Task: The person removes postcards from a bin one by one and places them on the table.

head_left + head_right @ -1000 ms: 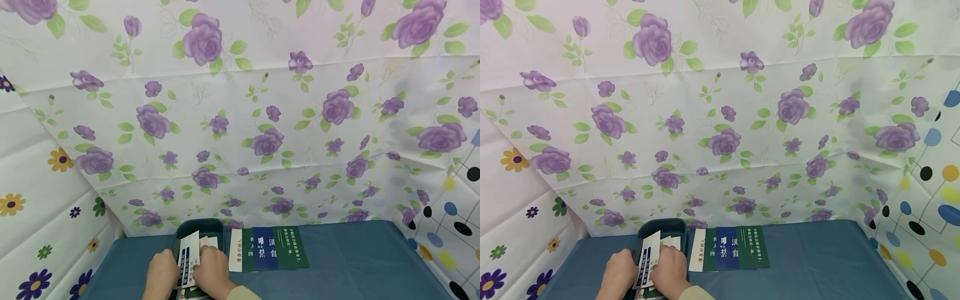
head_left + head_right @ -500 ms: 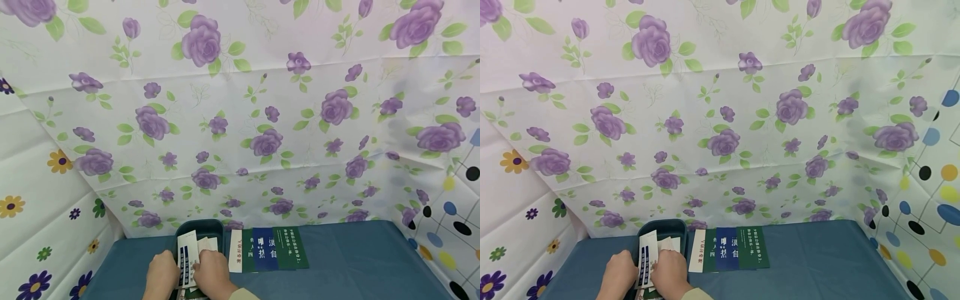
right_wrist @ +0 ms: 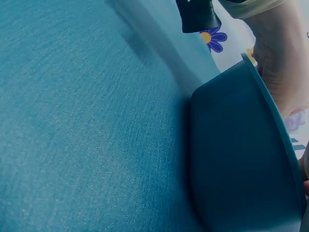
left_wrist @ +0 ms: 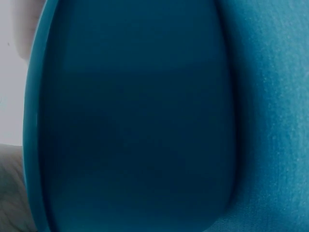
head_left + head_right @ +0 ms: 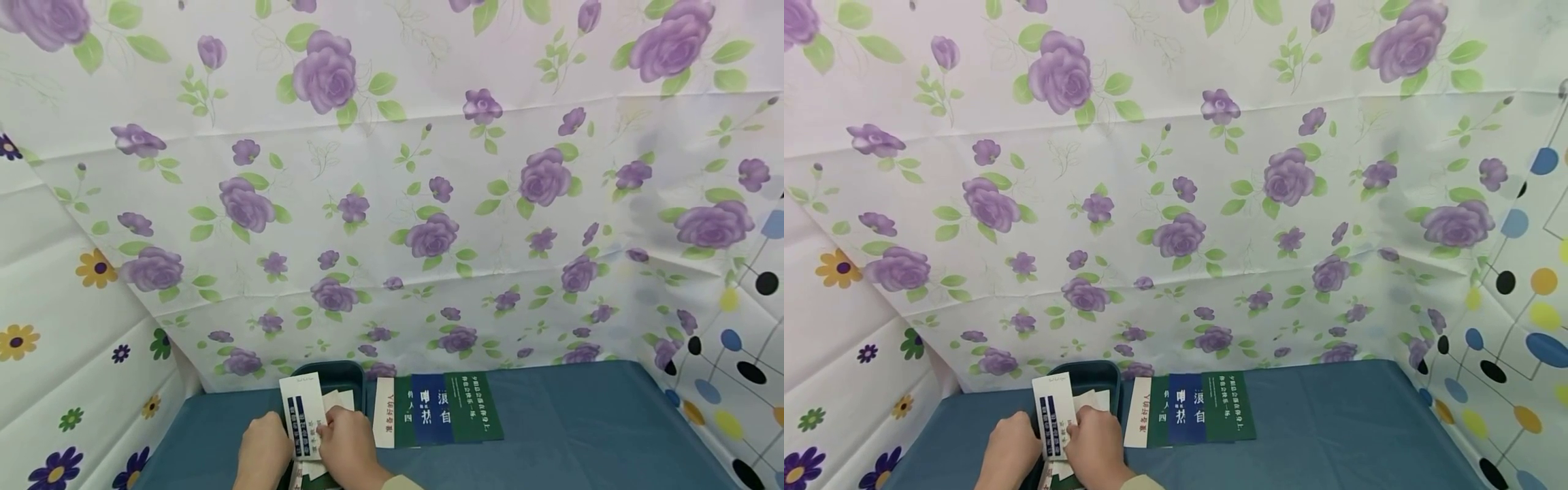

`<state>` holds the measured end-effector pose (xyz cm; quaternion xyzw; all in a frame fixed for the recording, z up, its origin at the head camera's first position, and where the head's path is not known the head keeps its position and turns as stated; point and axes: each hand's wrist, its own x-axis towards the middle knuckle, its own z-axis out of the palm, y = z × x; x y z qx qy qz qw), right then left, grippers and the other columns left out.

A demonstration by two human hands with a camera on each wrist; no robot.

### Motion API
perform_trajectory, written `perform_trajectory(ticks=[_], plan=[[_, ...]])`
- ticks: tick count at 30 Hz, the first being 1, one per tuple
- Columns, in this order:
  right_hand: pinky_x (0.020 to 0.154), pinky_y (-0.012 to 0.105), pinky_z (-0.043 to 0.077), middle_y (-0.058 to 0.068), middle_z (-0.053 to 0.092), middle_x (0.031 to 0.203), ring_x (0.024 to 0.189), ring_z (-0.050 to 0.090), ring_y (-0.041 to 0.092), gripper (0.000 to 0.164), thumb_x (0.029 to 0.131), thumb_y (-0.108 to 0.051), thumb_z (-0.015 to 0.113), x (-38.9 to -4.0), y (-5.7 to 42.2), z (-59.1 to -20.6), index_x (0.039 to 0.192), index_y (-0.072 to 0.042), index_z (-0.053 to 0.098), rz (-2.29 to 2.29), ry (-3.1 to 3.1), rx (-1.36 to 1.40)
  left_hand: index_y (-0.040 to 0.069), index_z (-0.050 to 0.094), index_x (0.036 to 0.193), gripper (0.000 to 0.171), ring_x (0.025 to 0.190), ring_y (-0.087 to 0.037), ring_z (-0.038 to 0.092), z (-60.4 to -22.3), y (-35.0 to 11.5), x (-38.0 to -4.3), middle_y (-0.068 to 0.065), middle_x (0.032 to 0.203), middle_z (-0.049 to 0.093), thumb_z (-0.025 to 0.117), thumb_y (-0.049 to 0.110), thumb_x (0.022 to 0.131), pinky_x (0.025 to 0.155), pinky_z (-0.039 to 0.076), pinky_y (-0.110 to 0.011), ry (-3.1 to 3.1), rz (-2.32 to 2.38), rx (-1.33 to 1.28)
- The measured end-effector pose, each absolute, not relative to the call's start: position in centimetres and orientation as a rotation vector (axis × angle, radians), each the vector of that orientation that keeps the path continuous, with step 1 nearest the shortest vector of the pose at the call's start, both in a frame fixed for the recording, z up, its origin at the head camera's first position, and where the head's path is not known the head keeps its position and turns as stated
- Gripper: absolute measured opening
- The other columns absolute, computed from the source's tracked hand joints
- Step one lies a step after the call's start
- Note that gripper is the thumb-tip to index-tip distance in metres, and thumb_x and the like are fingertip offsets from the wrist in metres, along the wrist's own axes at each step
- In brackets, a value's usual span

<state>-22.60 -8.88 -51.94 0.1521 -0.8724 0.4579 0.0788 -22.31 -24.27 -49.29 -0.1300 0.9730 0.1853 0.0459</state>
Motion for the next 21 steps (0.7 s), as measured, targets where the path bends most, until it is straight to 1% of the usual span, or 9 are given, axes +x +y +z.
perform_trajectory(ticks=[3, 8, 11, 14, 18, 21], plan=[[0.051, 0.022, 0.039, -0.016, 0.047, 0.063, 0.057, 0.046, -0.002, 0.012, 0.084, -0.019, 0.067, -22.5, -8.7, -52.0, 0.076, -0.020, 0.058, 1.424, -2.590, 0.454, -0.005, 0.056, 0.085, 0.013, 0.060, -0.023, 0.056, -49.4, -24.3, -22.2, -0.011, 0.068, 0.053, 0.062, 0.001, 0.076, 0.049, 0.045, -0.037, 2.995, 0.558, -0.391], [0.049, 0.021, 0.039, -0.015, 0.047, 0.062, 0.054, 0.045, 0.000, 0.010, 0.086, -0.022, 0.066, -22.3, -8.5, -52.1, 0.078, -0.021, 0.061, 1.519, -2.533, 0.456, -0.006, 0.056, 0.084, 0.014, 0.058, -0.021, 0.055, -49.8, -24.2, -22.1, -0.009, 0.066, 0.053, 0.064, 0.002, 0.076, 0.048, 0.045, -0.036, 3.011, 0.552, -0.387], [0.048, 0.021, 0.039, -0.015, 0.047, 0.060, 0.053, 0.045, 0.000, 0.009, 0.087, -0.022, 0.065, -22.4, -8.2, -52.0, 0.078, -0.021, 0.063, 1.560, -2.472, 0.444, -0.005, 0.056, 0.084, 0.014, 0.058, -0.022, 0.055, -49.9, -24.2, -22.3, -0.010, 0.067, 0.053, 0.065, 0.003, 0.075, 0.049, 0.045, -0.038, 2.988, 0.561, -0.389], [0.047, 0.021, 0.038, -0.015, 0.047, 0.059, 0.052, 0.045, 0.000, 0.008, 0.087, -0.020, 0.064, -22.5, -7.6, -51.8, 0.079, -0.019, 0.064, 1.574, -2.423, 0.443, -0.004, 0.058, 0.087, 0.015, 0.061, -0.026, 0.056, -49.8, -24.3, -22.5, -0.012, 0.071, 0.054, 0.064, 0.003, 0.076, 0.051, 0.045, -0.040, 2.947, 0.561, -0.399], [0.048, 0.021, 0.040, -0.013, 0.053, 0.062, 0.054, 0.048, 0.000, 0.006, 0.087, -0.015, 0.064, -22.8, -6.7, -51.4, 0.082, -0.016, 0.067, 1.610, -2.365, 0.450, -0.005, 0.057, 0.090, 0.016, 0.063, -0.030, 0.056, -49.7, -24.5, -22.6, -0.015, 0.074, 0.054, 0.063, 0.004, 0.078, 0.052, 0.046, -0.042, 2.936, 0.546, -0.396], [0.050, 0.021, 0.042, -0.011, 0.058, 0.067, 0.056, 0.051, 0.000, 0.004, 0.086, -0.014, 0.065, -22.9, -6.0, -51.1, 0.086, -0.013, 0.069, 1.647, -2.313, 0.436, -0.006, 0.056, 0.088, 0.016, 0.062, -0.030, 0.056, -49.7, -24.4, -22.5, -0.016, 0.072, 0.054, 0.063, 0.004, 0.077, 0.052, 0.046, -0.042, 2.972, 0.536, -0.383]])
